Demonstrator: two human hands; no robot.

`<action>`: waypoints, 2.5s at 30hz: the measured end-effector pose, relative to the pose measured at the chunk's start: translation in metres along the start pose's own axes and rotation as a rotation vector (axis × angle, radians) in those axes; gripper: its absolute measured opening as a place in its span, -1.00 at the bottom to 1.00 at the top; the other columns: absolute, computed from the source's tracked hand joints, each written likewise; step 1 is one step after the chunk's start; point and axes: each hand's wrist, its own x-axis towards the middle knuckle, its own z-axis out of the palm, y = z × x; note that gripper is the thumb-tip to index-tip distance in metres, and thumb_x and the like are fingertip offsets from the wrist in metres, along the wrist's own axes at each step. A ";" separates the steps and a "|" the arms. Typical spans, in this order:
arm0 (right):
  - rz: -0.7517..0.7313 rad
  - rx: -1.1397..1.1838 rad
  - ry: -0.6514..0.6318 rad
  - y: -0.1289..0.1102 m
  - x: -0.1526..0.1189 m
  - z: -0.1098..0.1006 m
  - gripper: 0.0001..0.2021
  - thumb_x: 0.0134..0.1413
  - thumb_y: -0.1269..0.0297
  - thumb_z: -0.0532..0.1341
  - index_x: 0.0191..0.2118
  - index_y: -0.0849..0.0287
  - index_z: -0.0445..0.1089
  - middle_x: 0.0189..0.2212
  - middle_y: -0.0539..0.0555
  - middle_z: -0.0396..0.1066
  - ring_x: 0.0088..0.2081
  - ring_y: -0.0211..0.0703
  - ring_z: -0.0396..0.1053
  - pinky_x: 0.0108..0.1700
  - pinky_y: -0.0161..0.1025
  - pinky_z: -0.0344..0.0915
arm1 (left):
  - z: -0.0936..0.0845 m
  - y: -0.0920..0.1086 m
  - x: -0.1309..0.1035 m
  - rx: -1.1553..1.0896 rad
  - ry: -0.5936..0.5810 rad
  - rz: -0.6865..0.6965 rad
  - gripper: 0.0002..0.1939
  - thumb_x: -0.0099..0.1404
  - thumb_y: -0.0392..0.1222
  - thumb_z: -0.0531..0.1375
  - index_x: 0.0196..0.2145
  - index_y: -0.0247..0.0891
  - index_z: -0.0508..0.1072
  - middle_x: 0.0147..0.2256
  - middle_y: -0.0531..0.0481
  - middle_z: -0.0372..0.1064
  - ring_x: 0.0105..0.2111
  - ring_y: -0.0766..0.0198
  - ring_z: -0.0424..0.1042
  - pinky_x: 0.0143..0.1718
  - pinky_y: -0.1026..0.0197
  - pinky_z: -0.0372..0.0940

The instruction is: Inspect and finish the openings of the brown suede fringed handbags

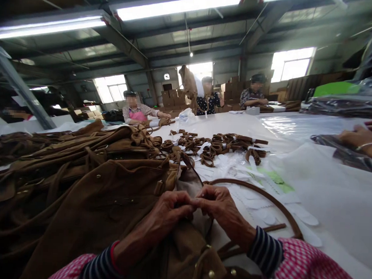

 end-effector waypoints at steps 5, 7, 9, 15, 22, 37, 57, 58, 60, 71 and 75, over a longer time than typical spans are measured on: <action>0.033 0.041 0.029 0.001 0.002 0.001 -0.67 0.04 0.06 0.45 -0.45 0.25 0.49 -0.65 -0.09 0.29 -0.59 -0.38 0.13 -0.54 -0.37 0.01 | 0.001 -0.011 0.004 -0.283 -0.009 -0.030 -0.73 0.22 -0.04 0.32 -0.39 -0.35 0.58 -0.48 0.00 0.46 -0.44 0.30 0.34 -0.35 0.27 0.19; 0.015 0.047 0.040 -0.002 0.003 0.003 -0.66 0.01 0.05 0.46 -0.46 0.25 0.49 -0.66 -0.08 0.31 -0.61 -0.38 0.13 -0.56 -0.37 0.01 | 0.000 -0.014 0.005 -0.303 -0.030 -0.021 -0.73 0.23 -0.04 0.32 -0.39 -0.35 0.58 -0.49 0.00 0.45 -0.45 0.30 0.34 -0.35 0.27 0.19; 0.002 0.044 0.052 -0.005 0.004 0.004 -0.64 -0.01 0.02 0.46 -0.46 0.26 0.50 -0.67 -0.07 0.32 -0.63 -0.38 0.14 -0.58 -0.37 0.00 | -0.002 -0.016 0.005 -0.320 -0.038 -0.023 -0.73 0.24 -0.03 0.30 -0.39 -0.34 0.56 -0.49 0.01 0.44 -0.46 0.31 0.32 -0.36 0.27 0.18; -0.058 -0.002 0.093 -0.016 0.000 0.007 -0.67 -0.02 0.06 0.47 -0.45 0.27 0.54 -0.66 -0.07 0.34 -0.62 -0.40 0.17 -0.57 -0.39 0.03 | -0.009 -0.020 0.007 -0.296 -0.043 -0.029 -0.70 0.23 0.01 0.30 -0.43 -0.32 0.54 -0.45 -0.01 0.46 -0.41 0.28 0.30 -0.30 0.25 0.14; -0.084 0.015 0.097 -0.021 0.002 0.010 -0.75 -0.04 0.17 0.48 -0.48 0.27 0.54 -0.66 -0.08 0.34 -0.62 -0.40 0.18 -0.55 -0.40 0.09 | -0.013 -0.026 0.007 -0.285 -0.092 0.009 -0.62 0.30 0.13 0.25 -0.38 -0.29 0.47 -0.40 -0.01 0.46 -0.41 0.31 0.23 -0.33 0.27 0.12; -0.163 -0.124 0.079 -0.022 0.002 0.008 -0.90 -0.08 0.33 0.44 -0.45 0.25 0.60 -0.60 -0.05 0.39 -0.51 -0.33 0.25 -0.45 -0.36 0.11 | -0.010 -0.028 0.022 -0.436 -0.215 -0.053 -0.48 0.12 0.25 0.39 -0.32 -0.31 0.47 -0.57 0.11 0.27 -0.64 0.45 0.15 -0.59 0.35 0.04; 0.005 -0.396 0.267 -0.037 0.012 -0.076 -0.63 0.06 -0.06 0.30 -0.37 0.22 0.48 -0.59 -0.05 0.32 -0.60 -0.33 0.12 -0.56 -0.34 0.02 | 0.002 -0.018 0.013 -0.498 -0.177 -0.122 -0.61 0.14 0.11 0.31 -0.39 -0.30 0.38 -0.61 0.06 0.36 -0.65 0.42 0.20 -0.55 0.32 0.05; -0.009 -0.466 0.341 -0.045 0.010 -0.090 -0.63 0.05 -0.07 0.29 -0.37 0.21 0.48 -0.59 -0.04 0.33 -0.59 -0.30 0.14 -0.55 -0.32 0.05 | 0.003 -0.019 0.014 -0.492 -0.164 -0.118 -0.61 0.15 0.11 0.30 -0.38 -0.30 0.37 -0.61 0.05 0.37 -0.64 0.42 0.21 -0.55 0.32 0.05; -0.042 -0.657 0.391 -0.055 0.001 -0.113 -0.67 0.05 -0.03 0.29 -0.40 0.19 0.48 -0.54 0.01 0.39 -0.51 -0.23 0.25 -0.45 -0.28 0.16 | 0.005 -0.022 0.015 -0.481 -0.151 -0.104 -0.62 0.17 0.10 0.29 -0.37 -0.30 0.36 -0.59 0.04 0.39 -0.64 0.42 0.22 -0.55 0.33 0.06; -0.162 -0.671 -0.130 -0.020 -0.064 -0.013 -0.76 0.32 0.11 0.14 -0.14 0.07 0.50 -0.24 0.08 0.47 -0.24 -0.11 0.39 -0.17 -0.23 0.28 | -0.002 -0.013 0.013 -0.375 -0.157 -0.106 -0.63 0.21 0.11 0.27 -0.38 -0.28 0.35 -0.54 0.01 0.43 -0.62 0.37 0.27 -0.53 0.32 0.12; -0.335 -0.605 -0.271 -0.005 -0.052 0.010 -0.63 0.14 -0.09 0.19 -0.21 0.12 0.49 -0.27 0.13 0.47 -0.21 -0.02 0.37 -0.13 -0.16 0.30 | -0.001 -0.011 0.015 -0.081 -0.096 -0.010 -0.71 0.34 0.02 0.15 -0.42 -0.24 0.33 -0.53 0.01 0.41 -0.56 0.31 0.31 -0.47 0.28 0.15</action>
